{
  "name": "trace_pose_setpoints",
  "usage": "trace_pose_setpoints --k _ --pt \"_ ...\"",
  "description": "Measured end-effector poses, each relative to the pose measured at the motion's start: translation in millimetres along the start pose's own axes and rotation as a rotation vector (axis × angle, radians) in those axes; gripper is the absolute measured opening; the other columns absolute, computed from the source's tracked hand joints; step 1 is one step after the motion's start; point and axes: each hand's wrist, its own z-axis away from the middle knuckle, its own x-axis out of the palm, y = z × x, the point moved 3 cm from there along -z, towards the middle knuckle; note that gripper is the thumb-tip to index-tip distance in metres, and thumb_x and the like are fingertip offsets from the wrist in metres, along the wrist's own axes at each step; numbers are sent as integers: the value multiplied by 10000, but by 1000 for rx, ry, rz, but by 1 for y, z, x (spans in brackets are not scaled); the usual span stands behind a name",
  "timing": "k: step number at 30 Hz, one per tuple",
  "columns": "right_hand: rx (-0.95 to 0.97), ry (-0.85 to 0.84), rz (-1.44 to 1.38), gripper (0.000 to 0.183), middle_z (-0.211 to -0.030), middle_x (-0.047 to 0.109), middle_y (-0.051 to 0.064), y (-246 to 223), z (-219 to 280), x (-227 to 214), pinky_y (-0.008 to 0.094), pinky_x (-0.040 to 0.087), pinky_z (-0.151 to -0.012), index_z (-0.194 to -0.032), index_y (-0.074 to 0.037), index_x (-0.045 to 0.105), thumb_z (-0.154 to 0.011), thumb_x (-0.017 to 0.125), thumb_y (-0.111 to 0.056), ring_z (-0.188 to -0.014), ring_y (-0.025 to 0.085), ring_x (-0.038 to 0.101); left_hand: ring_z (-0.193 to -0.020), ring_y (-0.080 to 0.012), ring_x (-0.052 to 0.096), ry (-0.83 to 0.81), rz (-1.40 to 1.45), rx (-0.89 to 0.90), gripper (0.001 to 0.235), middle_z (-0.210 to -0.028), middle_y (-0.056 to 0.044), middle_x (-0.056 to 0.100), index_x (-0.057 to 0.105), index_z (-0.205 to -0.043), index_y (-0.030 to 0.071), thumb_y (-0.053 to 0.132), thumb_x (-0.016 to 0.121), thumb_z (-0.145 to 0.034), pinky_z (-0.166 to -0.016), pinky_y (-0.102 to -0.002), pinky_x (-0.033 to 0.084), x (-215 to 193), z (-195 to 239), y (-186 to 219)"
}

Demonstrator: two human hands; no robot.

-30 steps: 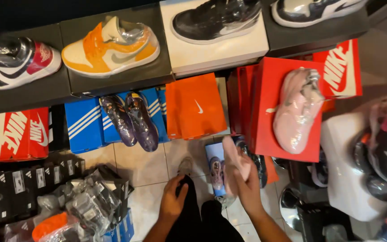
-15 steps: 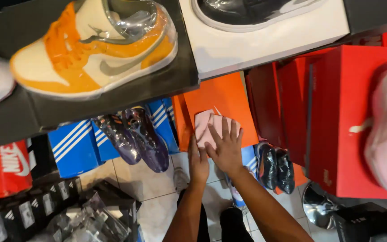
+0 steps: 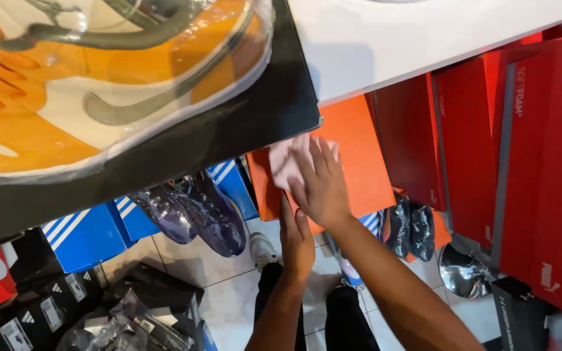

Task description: Wiping down shoe boxes and individual shoes with a cloth to clean them

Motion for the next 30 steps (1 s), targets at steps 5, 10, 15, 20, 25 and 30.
trace_pose_setpoints --k 5,10,15,20,25,30 --pt "-95 -5 -154 421 -1092 655 280 38 -20 -38 581 472 -928 -1299 -97 682 -895 581 -155 -1070 538 620 -1402 -486 426 -54 102 -5 607 -1586 -275 365 282 -1624 105 349 392 -1079 -1118 -561 396 -10 -1 30" --pt "179 157 2 848 -1534 314 365 12 -63 0 663 249 -1203 -1428 -84 546 -758 895 -469 -1397 611 378 -1453 -451 373 -64 187 -46 625 -1612 -251 335 277 -1633 133 343 432 -1065 -1171 -543 330 -5 -4 30" --pt "-222 -47 -15 662 -1469 538 208 -2 -8 20 589 331 -1178 -1277 -244 674 -684 825 -494 -1398 478 472 -1484 -386 353 -76 178 -18 606 -1643 -192 316 287 -1624 137 334 418 -1067 -1206 -507 300 -6 -1 14" --pt "-119 -14 -159 489 -1170 601 280 49 -57 -17 591 337 -1174 -1237 -44 660 -791 758 -220 -1195 535 580 -1466 -470 324 -107 179 33 595 -1629 -285 289 289 -1621 71 264 432 -1077 -1180 -582 290 -4 -8 7" --pt "-74 156 -133 554 -1164 625 325 -16 -76 -15 639 333 -1141 -1276 -5 681 -863 733 -370 -1214 589 555 -1467 -451 341 -85 189 45 595 -1632 -267 296 288 -1625 87 275 418 -1077 -1192 -555 289 3 -6 2" --pt "-292 -46 -111 698 -1518 433 272 13 11 -2 649 413 -1026 -1449 -232 565 -819 697 -501 -1270 559 497 -1441 -360 419 -77 116 28 565 -1606 -159 385 340 -1605 150 313 431 -1072 -1185 -478 349 10 -6 -8"
